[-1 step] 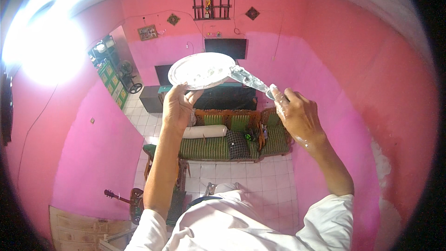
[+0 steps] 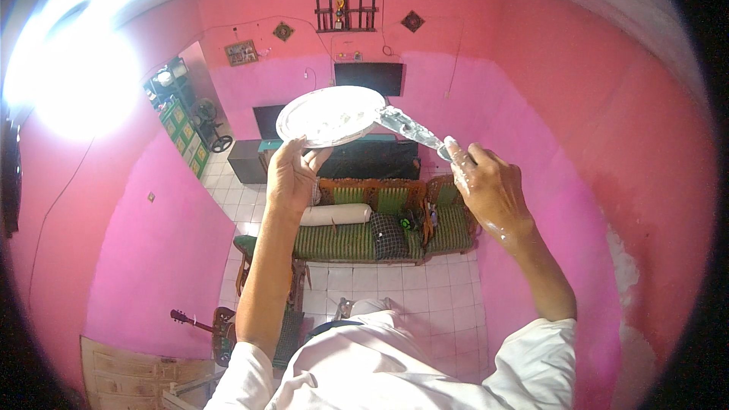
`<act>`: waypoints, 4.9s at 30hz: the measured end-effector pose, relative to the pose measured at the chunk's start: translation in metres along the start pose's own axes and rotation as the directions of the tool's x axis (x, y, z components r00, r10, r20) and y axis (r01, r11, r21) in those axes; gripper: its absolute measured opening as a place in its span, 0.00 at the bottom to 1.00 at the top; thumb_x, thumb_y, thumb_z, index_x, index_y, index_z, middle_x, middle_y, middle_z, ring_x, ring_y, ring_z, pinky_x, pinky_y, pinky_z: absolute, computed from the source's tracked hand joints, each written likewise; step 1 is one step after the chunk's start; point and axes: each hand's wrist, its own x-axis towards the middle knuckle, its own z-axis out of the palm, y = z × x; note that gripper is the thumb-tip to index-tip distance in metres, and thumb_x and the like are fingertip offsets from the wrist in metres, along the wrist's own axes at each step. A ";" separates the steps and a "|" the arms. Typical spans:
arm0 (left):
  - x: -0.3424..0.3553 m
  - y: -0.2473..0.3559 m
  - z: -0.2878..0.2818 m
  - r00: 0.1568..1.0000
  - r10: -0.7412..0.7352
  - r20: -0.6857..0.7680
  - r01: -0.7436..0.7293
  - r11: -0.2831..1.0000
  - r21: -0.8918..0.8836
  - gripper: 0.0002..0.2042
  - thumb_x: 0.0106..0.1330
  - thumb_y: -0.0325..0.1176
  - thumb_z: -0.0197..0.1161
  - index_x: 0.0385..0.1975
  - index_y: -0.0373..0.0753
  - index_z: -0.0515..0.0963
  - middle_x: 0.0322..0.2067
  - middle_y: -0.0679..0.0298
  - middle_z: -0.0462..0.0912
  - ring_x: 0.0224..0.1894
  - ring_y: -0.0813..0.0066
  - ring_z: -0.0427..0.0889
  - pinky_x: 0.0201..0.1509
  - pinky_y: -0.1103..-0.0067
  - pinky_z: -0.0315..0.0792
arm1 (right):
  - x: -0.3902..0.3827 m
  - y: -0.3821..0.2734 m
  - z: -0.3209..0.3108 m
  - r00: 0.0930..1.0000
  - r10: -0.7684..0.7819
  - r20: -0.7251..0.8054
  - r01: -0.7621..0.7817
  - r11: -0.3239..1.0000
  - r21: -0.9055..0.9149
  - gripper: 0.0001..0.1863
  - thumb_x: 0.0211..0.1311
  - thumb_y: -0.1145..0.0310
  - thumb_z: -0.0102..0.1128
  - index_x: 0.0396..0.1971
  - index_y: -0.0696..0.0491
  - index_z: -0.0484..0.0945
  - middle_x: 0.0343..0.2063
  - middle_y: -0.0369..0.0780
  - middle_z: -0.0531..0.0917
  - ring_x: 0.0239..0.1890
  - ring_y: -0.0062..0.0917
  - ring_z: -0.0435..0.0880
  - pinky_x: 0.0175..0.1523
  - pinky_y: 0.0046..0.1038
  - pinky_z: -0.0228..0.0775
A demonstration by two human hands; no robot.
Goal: The person patches a damaged section of a ceiling using a putty knife and a plate acting as a hawk to hold joint compound. They scoop compound from the plate and spread it over a hole in the ceiling panels with the putty knife.
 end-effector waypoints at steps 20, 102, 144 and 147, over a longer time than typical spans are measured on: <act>0.008 -0.014 -0.041 0.986 0.042 -0.161 -0.056 0.995 -0.087 0.16 0.58 0.24 0.52 0.46 0.27 0.63 0.46 0.54 0.67 0.49 0.61 0.71 0.57 0.64 0.68 | -0.002 -0.010 0.068 0.708 0.258 0.658 -0.602 -0.267 0.753 0.14 0.62 0.66 0.49 0.41 0.62 0.73 0.18 0.37 0.74 0.11 0.14 0.67 0.13 0.15 0.58; -0.058 0.022 -0.063 0.980 0.112 -0.163 -0.115 0.993 -0.010 0.19 0.56 0.23 0.54 0.48 0.25 0.62 0.46 0.47 0.71 0.47 0.57 0.76 0.47 0.68 0.78 | 0.163 -0.033 -0.116 0.887 0.401 -0.230 0.284 -0.079 0.956 0.14 0.56 0.67 0.56 0.34 0.64 0.74 0.25 0.48 0.80 0.22 0.24 0.80 0.23 0.19 0.71; -0.059 0.018 -0.073 0.979 0.091 -0.182 -0.087 0.996 0.027 0.19 0.58 0.25 0.52 0.49 0.27 0.63 0.47 0.51 0.71 0.49 0.60 0.75 0.48 0.67 0.76 | 0.212 0.009 -0.070 0.929 0.365 -0.058 0.208 -0.385 0.899 0.15 0.56 0.63 0.57 0.34 0.61 0.74 0.22 0.41 0.78 0.19 0.21 0.76 0.22 0.20 0.68; -0.058 0.016 -0.077 0.985 0.087 -0.152 -0.084 0.996 0.026 0.18 0.58 0.24 0.52 0.48 0.27 0.63 0.46 0.52 0.72 0.47 0.60 0.76 0.48 0.68 0.77 | 0.220 0.019 -0.077 0.935 0.347 -0.068 0.213 -0.399 0.892 0.13 0.57 0.65 0.57 0.35 0.61 0.74 0.24 0.40 0.78 0.20 0.20 0.76 0.22 0.19 0.69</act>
